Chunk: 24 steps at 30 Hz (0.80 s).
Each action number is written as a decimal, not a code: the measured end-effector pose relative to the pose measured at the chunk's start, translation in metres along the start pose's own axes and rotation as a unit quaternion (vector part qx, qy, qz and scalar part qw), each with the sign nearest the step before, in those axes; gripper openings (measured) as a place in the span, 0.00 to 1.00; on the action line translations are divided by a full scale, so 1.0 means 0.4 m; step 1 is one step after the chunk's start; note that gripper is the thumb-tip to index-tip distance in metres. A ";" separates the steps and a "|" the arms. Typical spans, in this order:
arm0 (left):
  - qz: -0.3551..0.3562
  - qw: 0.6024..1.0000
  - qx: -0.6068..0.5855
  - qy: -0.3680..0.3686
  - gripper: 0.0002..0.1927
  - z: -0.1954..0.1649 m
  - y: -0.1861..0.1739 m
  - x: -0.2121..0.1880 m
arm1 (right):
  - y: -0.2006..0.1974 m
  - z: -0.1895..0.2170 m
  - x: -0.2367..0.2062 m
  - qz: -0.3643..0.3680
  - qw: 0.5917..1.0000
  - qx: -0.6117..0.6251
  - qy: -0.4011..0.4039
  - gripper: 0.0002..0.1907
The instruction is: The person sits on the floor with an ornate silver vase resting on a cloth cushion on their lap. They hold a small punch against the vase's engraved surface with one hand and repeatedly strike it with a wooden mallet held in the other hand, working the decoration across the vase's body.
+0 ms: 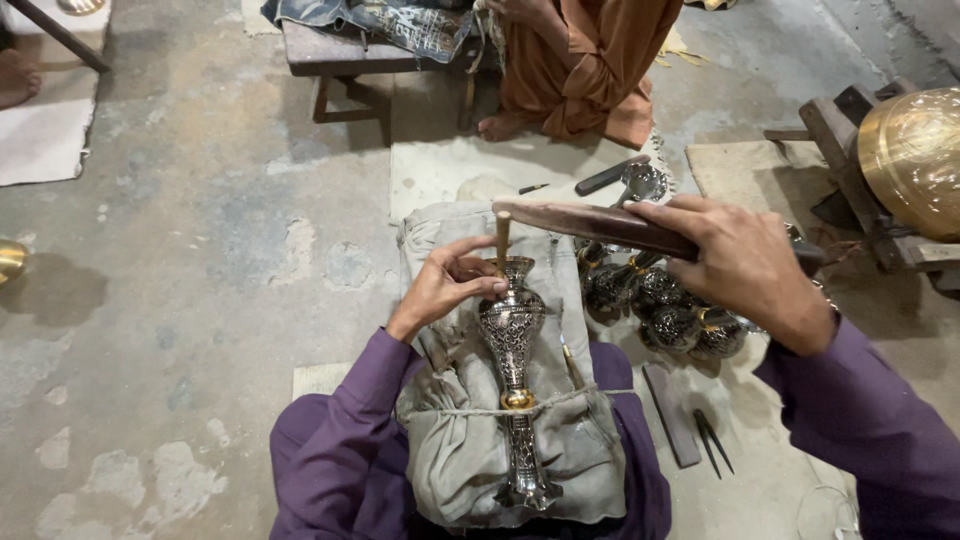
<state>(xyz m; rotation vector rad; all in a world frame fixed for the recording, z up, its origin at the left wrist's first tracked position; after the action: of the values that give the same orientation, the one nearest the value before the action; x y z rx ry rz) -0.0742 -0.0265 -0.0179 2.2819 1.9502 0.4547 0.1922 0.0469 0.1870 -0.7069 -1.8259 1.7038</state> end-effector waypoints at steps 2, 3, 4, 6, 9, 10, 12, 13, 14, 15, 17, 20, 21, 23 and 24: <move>0.004 1.000 0.000 0.005 0.33 -0.003 0.001 -0.005 | 0.012 0.013 -0.005 0.016 1.000 0.001 -0.001 0.38; 0.006 1.000 0.002 0.008 0.34 -0.006 -0.001 -0.005 | 0.023 0.019 -0.003 0.035 0.999 0.007 0.001 0.38; 0.007 1.000 0.003 0.007 0.34 -0.007 0.000 -0.007 | 0.034 0.023 -0.003 0.055 0.998 0.013 0.003 0.38; 0.010 1.000 0.007 0.004 0.34 -0.010 -0.001 -0.006 | 0.050 0.023 -0.006 0.085 0.996 -0.033 0.005 0.39; 0.026 1.000 0.006 0.010 0.31 -0.012 0.002 -0.006 | 0.054 0.011 -0.003 0.045 0.999 -0.008 0.010 0.36; 0.024 1.000 0.009 0.004 0.31 -0.011 0.002 -0.005 | 0.050 0.004 -0.001 0.016 1.000 0.015 0.014 0.35; 0.022 1.000 0.016 -0.007 0.31 -0.009 0.002 -0.004 | 0.034 -0.001 -0.001 -0.078 0.989 0.122 -0.026 0.38; 0.028 0.999 0.019 -0.006 0.31 -0.010 0.003 -0.004 | 0.024 -0.007 -0.004 -0.125 0.976 0.174 -0.045 0.39; 0.034 0.999 0.023 -0.004 0.31 -0.012 0.004 -0.005 | 0.027 -0.010 -0.005 -0.099 0.986 0.119 -0.055 0.38; 0.041 0.999 0.026 -0.002 0.31 -0.014 0.005 -0.006 | 0.030 -0.016 -0.007 -0.073 0.993 0.063 -0.063 0.37; 0.054 0.998 0.037 0.013 0.30 -0.023 0.009 -0.007 | 0.034 -0.022 -0.015 -0.061 0.996 0.011 -0.061 0.36; 0.073 0.995 0.070 0.019 0.30 -0.037 0.013 -0.006 | 0.041 -0.020 -0.035 -0.113 0.989 0.080 -0.048 0.38; 0.079 0.993 0.084 0.018 0.30 -0.042 0.013 -0.003 | 0.043 -0.018 -0.042 -0.133 0.980 0.142 -0.053 0.40; 0.091 0.988 0.123 0.016 0.31 -0.050 0.014 0.001 | 0.053 -0.014 -0.059 -0.141 0.982 0.116 -0.054 0.40; 0.099 0.985 0.143 0.014 0.31 -0.053 0.015 0.000 | 0.061 -0.011 -0.073 -0.129 0.990 0.029 -0.048 0.39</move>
<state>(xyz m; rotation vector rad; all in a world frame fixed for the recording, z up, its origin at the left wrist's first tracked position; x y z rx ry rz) -0.0747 -0.0297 0.0038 2.6739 1.9187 0.2373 0.2165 0.0312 0.1620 -0.3507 -1.8340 1.6358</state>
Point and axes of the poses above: each hand's wrist, its own x-axis towards the middle knuckle, its own y-axis out of the palm, z = x × y, the point moved 4 cm from there along x, towards the middle knuckle, and after that the axes turned 1 degree about z, right-handed, at the moved point
